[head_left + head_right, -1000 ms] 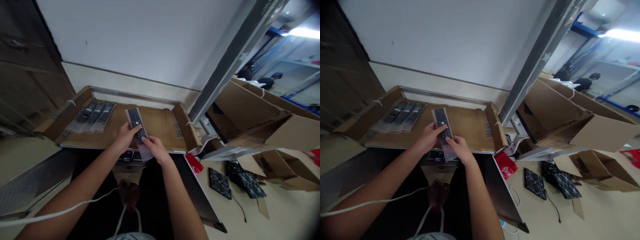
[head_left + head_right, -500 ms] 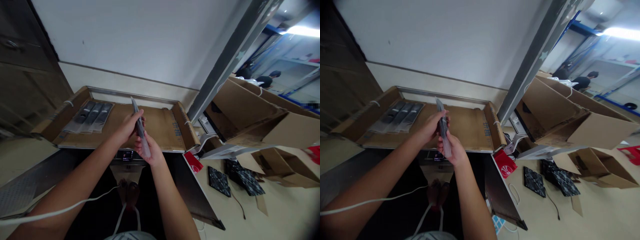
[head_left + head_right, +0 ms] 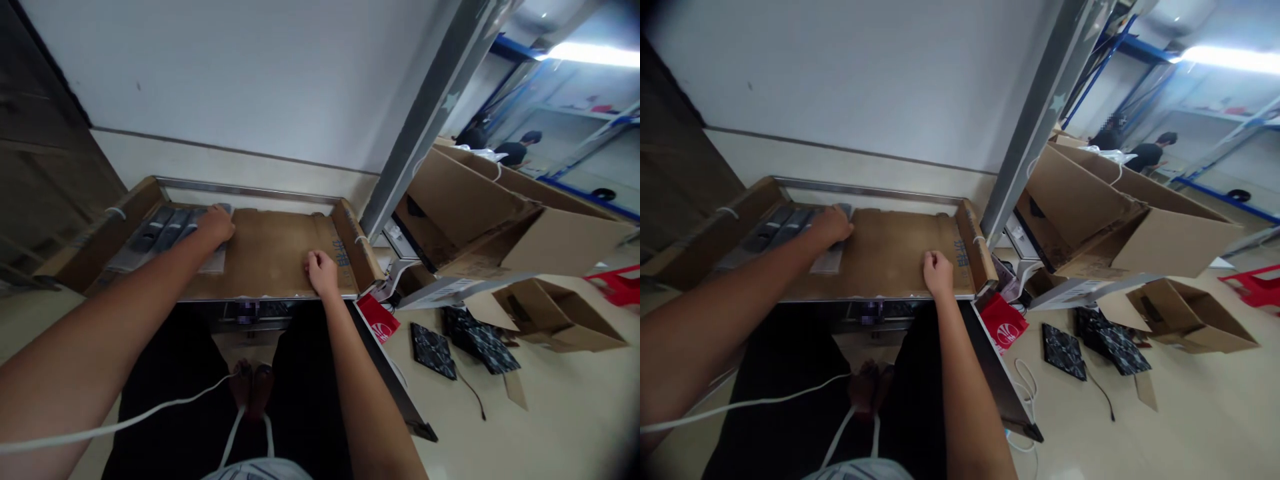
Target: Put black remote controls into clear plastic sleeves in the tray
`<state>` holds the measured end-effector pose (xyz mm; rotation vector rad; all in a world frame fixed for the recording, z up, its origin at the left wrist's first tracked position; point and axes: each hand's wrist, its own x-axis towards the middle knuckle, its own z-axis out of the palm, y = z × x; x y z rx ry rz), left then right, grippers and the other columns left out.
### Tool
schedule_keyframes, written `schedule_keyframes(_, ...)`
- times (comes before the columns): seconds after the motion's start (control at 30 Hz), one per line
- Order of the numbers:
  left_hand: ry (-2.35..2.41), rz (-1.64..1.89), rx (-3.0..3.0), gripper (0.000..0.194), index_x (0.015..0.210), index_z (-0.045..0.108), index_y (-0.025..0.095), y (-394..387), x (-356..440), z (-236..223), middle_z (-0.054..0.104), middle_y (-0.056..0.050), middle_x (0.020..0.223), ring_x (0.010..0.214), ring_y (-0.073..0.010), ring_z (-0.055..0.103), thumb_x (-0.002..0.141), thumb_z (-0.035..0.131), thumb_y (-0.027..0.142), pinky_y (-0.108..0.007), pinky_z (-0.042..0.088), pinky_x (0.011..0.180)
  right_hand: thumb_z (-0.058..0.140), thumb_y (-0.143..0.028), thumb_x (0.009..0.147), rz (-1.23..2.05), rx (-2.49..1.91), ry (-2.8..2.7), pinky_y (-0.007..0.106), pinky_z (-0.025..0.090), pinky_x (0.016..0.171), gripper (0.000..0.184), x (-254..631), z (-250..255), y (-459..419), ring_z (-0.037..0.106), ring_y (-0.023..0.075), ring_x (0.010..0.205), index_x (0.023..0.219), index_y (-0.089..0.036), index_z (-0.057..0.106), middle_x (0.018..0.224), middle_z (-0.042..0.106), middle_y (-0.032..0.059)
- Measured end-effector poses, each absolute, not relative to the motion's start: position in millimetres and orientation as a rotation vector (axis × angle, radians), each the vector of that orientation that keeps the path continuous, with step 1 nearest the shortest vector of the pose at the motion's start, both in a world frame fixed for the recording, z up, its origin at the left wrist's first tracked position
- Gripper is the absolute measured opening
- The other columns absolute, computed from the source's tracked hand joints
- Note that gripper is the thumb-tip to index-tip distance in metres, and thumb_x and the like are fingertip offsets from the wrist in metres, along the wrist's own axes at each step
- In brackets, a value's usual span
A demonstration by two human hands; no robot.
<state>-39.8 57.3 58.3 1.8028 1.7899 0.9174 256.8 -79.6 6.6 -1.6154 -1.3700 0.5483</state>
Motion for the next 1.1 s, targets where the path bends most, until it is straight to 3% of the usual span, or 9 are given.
schedule_keyframes(0.1,1.968,0.893,1.839,0.042,0.078,0.033,0.02,48.2,-49.4,48.3,0.055,-0.017,0.114,0.137,-0.0446,0.031,0.073,0.074,0.013,-0.058,0.024,0.11,0.05,-0.04,0.095,0.41,-1.64,-1.465,0.028,0.046,0.074,0.03,251.2,6.8,-83.2,0.067,0.02,0.077,0.094,-0.019,0.073,0.083,0.075,0.0062)
schedule_keyframes(0.23,2.058,0.814,1.935,0.046,0.074,0.03,0.021,39.8,-63.5,46.9,0.056,-0.012,0.102,0.132,-0.0403,0.035,0.079,0.075,0.025,-0.057,0.026,0.11,0.052,-0.038,0.094,0.355,-1.634,-1.488,0.028,0.044,0.072,0.029,246.7,8.8,-87.5,0.065,0.0201,0.073,0.093,-0.019,0.074,0.081,0.074,0.0062)
schedule_keyframes(0.5,2.088,0.52,1.929,0.042,0.071,0.056,0.018,60.6,-106.9,58.1,0.065,-0.009,0.078,0.1,-0.0324,0.061,0.065,0.086,0.046,-0.038,0.043,0.088,0.054,-0.038,0.09,0.353,-1.611,-1.461,0.029,0.044,0.069,0.027,248.4,6.8,-87.1,0.065,0.0201,0.069,0.088,-0.019,0.073,0.076,0.072,0.0051)
schedule_keyframes(0.73,2.215,0.44,2.015,0.05,0.097,0.071,0.013,46.6,-100.4,66.2,0.072,-0.015,0.1,0.093,-0.029,0.064,0.077,0.075,0.058,-0.033,0.043,0.077,0.055,-0.037,0.087,0.345,-1.599,-1.439,0.028,0.043,0.067,0.025,249.6,5.8,-88.7,0.063,0.0189,0.066,0.087,-0.019,0.073,0.072,0.071,0.0039)
schedule_keyframes(0.83,2.21,0.602,1.993,0.061,0.108,0.069,0.005,2.0,-99.6,84.5,0.071,-0.011,0.101,0.091,-0.0209,0.062,0.087,0.062,0.062,-0.027,0.041,0.077,0.055,-0.036,0.087,0.353,-1.59,-1.423,0.027,0.043,0.067,0.025,251.2,5.8,-89.8,0.062,0.0178,0.065,0.088,-0.018,0.073,0.072,0.07,0.0032)
schedule_keyframes(0.9,2.076,0.707,2.106,0.075,0.113,0.065,-0.004,-48.2,-110.2,85.8,0.066,-0.005,0.099,0.092,-0.0148,0.059,0.1,0.034,0.062,-0.023,0.038,0.08,0.054,-0.037,0.089,0.318,-1.578,-1.431,0.026,0.043,0.067,0.027,251.0,5.3,-90.9,0.062,0.017,0.065,0.087,-0.018,0.072,0.07,0.069,0.0027)
schedule_keyframes(0.93,2.033,0.77,2.11,0.076,0.111,0.065,-0.004,-79.2,-118.5,79.4,0.065,-0.001,0.092,0.087,-0.0125,0.057,0.102,0.029,0.063,-0.022,0.037,0.079,0.053,-0.037,0.091,0.285,-1.571,-1.447,0.026,0.042,0.066,0.028,250.3,4.9,-92.0,0.062,0.0166,0.064,0.087,-0.018,0.072,0.07,0.069,0.0026)
schedule_keyframes(1.0,2.049,0.88,1.959,0.066,0.104,0.067,0.002,-150.7,-136.8,51.0,0.065,0.002,0.083,0.08,-0.0105,0.056,0.099,0.038,0.062,-0.019,0.04,0.078,0.049,-0.038,0.095,0.189,-1.567,-1.497,0.025,0.039,0.065,0.032,247.9,3.8,-95.4,0.061,0.0159,0.064,0.084,-0.017,0.071,0.068,0.067,0.0029)
schedule_keyframes(1.1,2.121,0.927,1.581,0.056,0.088,0.072,0.015,-267.0,-152.1,-17.4,0.073,0.0,0.079,0.073,-0.0162,0.065,0.086,0.055,0.068,-0.022,0.05,0.07,0.045,-0.037,0.099,0.005,-1.623,-1.611,0.026,0.033,0.063,0.037,242.9,0.7,-103.9,0.059,0.015,0.062,0.078,-0.017,0.067,0.067,0.066,0.0038)
